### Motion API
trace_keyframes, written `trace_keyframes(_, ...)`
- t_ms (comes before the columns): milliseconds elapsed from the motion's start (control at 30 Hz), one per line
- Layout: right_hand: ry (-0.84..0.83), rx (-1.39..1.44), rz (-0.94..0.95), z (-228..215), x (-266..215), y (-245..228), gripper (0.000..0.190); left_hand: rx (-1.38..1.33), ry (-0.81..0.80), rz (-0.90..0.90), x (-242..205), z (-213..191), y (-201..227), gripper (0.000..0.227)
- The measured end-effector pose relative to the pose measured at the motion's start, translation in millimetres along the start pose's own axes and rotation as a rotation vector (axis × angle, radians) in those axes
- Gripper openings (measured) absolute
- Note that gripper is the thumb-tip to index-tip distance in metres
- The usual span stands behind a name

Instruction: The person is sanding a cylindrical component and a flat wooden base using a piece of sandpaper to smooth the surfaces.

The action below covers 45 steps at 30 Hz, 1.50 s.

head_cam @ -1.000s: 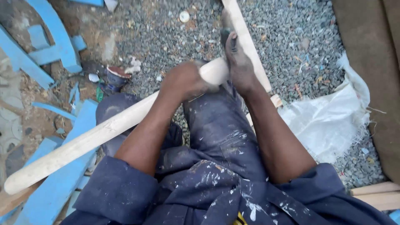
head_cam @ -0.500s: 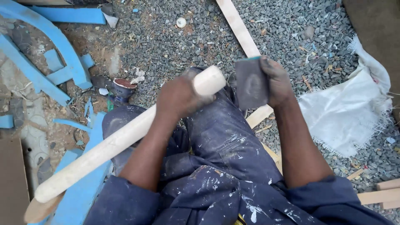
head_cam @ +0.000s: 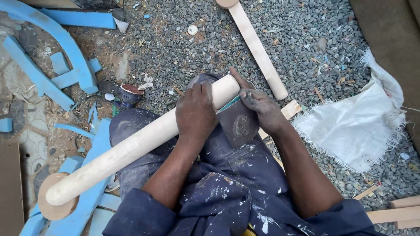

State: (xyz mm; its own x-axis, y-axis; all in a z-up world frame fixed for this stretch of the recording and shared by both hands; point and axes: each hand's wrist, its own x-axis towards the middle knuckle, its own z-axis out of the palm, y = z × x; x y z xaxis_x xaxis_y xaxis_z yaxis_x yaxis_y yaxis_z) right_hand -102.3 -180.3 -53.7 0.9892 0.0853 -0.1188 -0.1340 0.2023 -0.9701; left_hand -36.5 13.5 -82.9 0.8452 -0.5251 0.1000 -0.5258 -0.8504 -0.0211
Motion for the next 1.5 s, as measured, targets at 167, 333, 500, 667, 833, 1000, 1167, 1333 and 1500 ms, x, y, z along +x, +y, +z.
trace_keyframes(167,0.071,0.103,0.144,1,-14,4,0.057,-0.044,0.033,-0.033,2,-6,5,0.064)
trace_keyframes(333,0.151,0.028,0.331,-6,-29,0,0.065,-0.111,-0.009,-0.041,4,-21,6,0.067)
trace_keyframes(500,0.701,-0.44,-0.07,-3,-32,-27,0.047,-0.31,-0.033,0.07,-10,-49,-13,0.064)
trace_keyframes(667,0.268,-0.856,-0.402,43,-7,-37,0.048,-0.299,-0.085,-0.029,-56,-34,-70,0.071)
trace_keyframes(833,-0.037,-1.421,-0.269,58,7,-17,0.06,-0.168,-0.036,-0.162,-101,-37,-108,0.059)
trace_keyframes(1000,-0.035,-1.414,-0.058,11,52,-26,0.075,-0.271,-0.078,-0.086,-88,-27,-103,0.053)
trace_keyframes(1167,0.074,-1.561,-0.077,-15,92,22,0.055,-0.361,-0.269,-0.034,-54,-49,-104,0.044)
trace_keyframes(1333,0.061,-1.587,-0.445,73,66,16,0.046,-0.42,-0.462,-0.166,-32,-59,-105,0.043)
trace_keyframes(1500,0.283,-1.815,-0.463,-16,80,3,0.025,-0.43,-0.474,-0.167,-23,-47,-108,0.043)
